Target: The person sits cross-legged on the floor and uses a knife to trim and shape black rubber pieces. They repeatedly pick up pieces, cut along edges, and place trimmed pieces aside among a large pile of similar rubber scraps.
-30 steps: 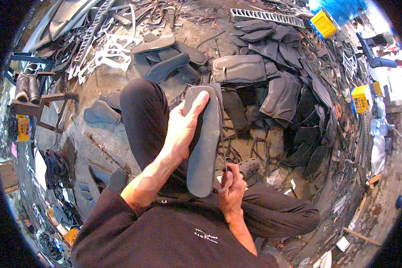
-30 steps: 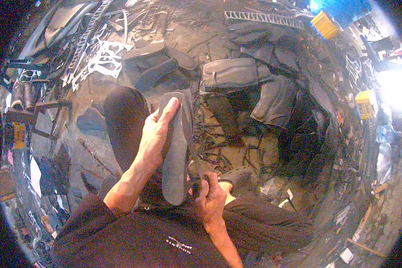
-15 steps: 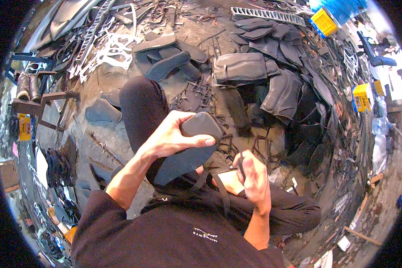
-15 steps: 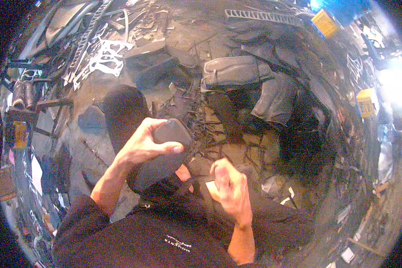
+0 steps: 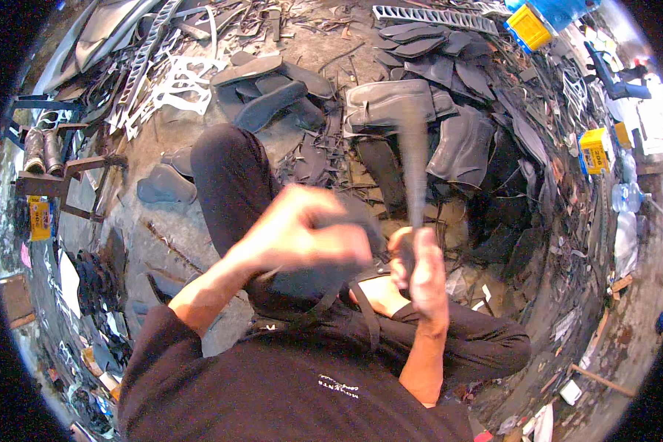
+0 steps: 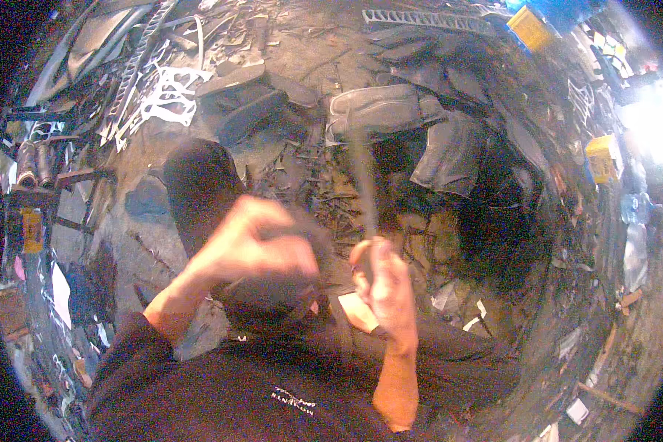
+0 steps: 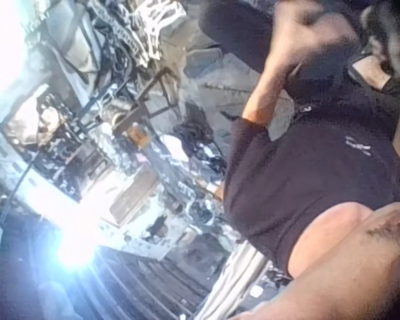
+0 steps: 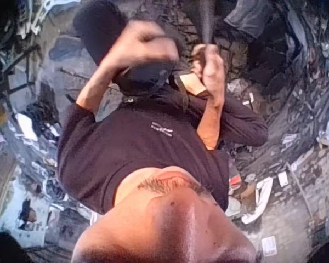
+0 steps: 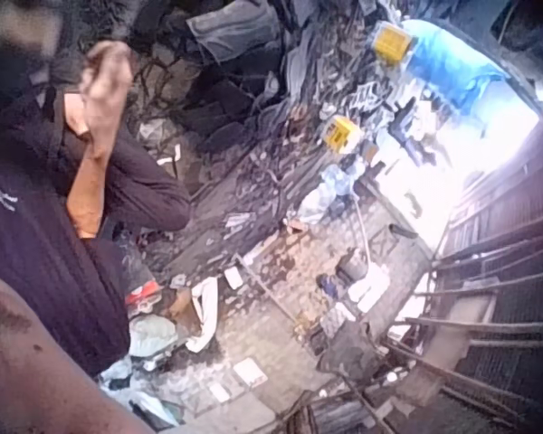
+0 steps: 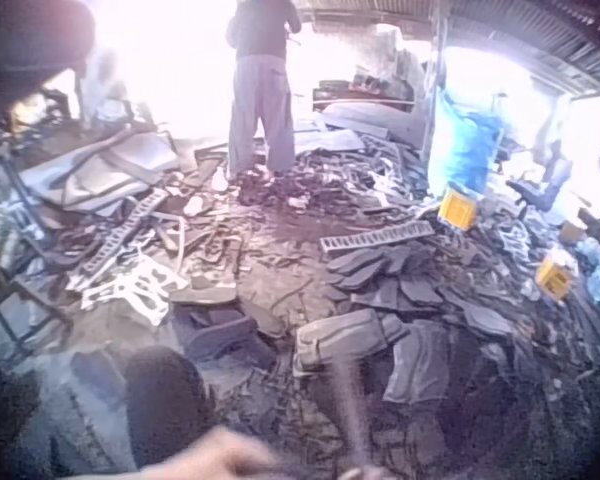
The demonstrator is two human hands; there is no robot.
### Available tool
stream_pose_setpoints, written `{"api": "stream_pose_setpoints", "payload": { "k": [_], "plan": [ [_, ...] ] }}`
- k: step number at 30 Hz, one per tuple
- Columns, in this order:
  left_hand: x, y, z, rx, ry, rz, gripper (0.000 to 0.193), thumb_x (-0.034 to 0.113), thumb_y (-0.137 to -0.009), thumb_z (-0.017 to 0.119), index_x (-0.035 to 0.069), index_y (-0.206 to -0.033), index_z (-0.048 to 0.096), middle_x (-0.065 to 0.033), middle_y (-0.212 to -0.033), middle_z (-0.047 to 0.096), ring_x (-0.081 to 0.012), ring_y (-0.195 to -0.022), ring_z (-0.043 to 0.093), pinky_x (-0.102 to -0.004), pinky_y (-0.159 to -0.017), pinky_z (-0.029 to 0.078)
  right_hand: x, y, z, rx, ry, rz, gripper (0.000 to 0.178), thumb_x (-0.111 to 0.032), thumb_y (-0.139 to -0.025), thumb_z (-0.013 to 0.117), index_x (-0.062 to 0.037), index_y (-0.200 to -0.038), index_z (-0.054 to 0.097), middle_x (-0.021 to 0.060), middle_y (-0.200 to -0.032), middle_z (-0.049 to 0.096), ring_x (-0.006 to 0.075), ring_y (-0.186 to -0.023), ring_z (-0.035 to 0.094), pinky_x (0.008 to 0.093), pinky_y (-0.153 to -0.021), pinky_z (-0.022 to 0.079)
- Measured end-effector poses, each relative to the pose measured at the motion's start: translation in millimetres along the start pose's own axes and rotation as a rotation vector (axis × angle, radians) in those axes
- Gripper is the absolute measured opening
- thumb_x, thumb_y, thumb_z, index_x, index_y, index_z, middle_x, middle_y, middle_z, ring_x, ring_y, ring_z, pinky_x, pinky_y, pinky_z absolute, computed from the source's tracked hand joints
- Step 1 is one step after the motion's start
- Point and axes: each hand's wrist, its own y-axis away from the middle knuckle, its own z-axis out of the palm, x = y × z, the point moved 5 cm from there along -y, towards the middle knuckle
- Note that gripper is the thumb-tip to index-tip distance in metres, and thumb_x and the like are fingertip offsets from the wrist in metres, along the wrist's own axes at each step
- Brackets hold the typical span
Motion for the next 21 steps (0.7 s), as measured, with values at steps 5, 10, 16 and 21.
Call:
{"api": "stream_pose_setpoints", "payload": {
  "k": [5, 10, 16, 21],
  "plan": [
    [-27, 18, -70, 1.063, 0.447, -0.053, 0.023, 0.021, -0.093, 0.085, 0.003, -0.102, 0.074, -0.0016, -0.088, 0.074, -0.0116, -0.067, 0.064, -0.0295, -0.066, 0.053, 8, 5, -12, 0.059, -0.074, -0.03, 0.057, -0.06, -0.116, 0.035, -0.0114, -0.099, 0.061, -0.0066, -0.061, 0.045, 0.0041, -0.05, 0.039, 0.0238, -0.047, 0.032],
    [-34, 11, 9, 0.861, 0.722, -0.325, 0.035, 0.029, -0.094, 0.085, 0.011, -0.117, 0.066, 0.0022, -0.096, 0.069, -0.0087, -0.072, 0.062, -0.0244, -0.053, 0.044, -7, 8, 34, 0.11, 0.335, -0.289, 0.054, -0.053, -0.116, 0.038, -0.0061, -0.101, 0.06, -0.0031, -0.064, 0.047, 0.0051, -0.055, 0.042, 0.0278, -0.051, 0.031],
    [-36, 6, 22, 0.955, 0.984, -0.313, 0.029, 0.035, -0.1, 0.08, 0.015, -0.114, 0.064, 0.0038, -0.095, 0.066, -0.008, -0.069, 0.059, -0.024, -0.054, 0.044, 11, 31, 40, 0.154, 0.639, -0.322, 0.045, -0.043, -0.115, 0.044, -0.0021, -0.105, 0.06, 0.0186, -0.08, 0.061, 0.0432, -0.07, 0.065, 0.0448, -0.067, 0.051],
    [-40, 15, 20, 0.952, 0.997, -0.326, 0.033, 0.038, -0.099, 0.079, 0.014, -0.116, 0.065, 0.0014, -0.099, 0.07, -0.0118, -0.081, 0.068, -0.0276, -0.066, 0.055, 40, 58, 27, 0.168, 0.654, -0.303, 0.042, -0.042, -0.111, 0.052, -0.0038, -0.104, 0.066, 0.0226, -0.089, 0.065, 0.0444, -0.091, 0.059, 0.0523, -0.08, 0.047]
  ]
}}
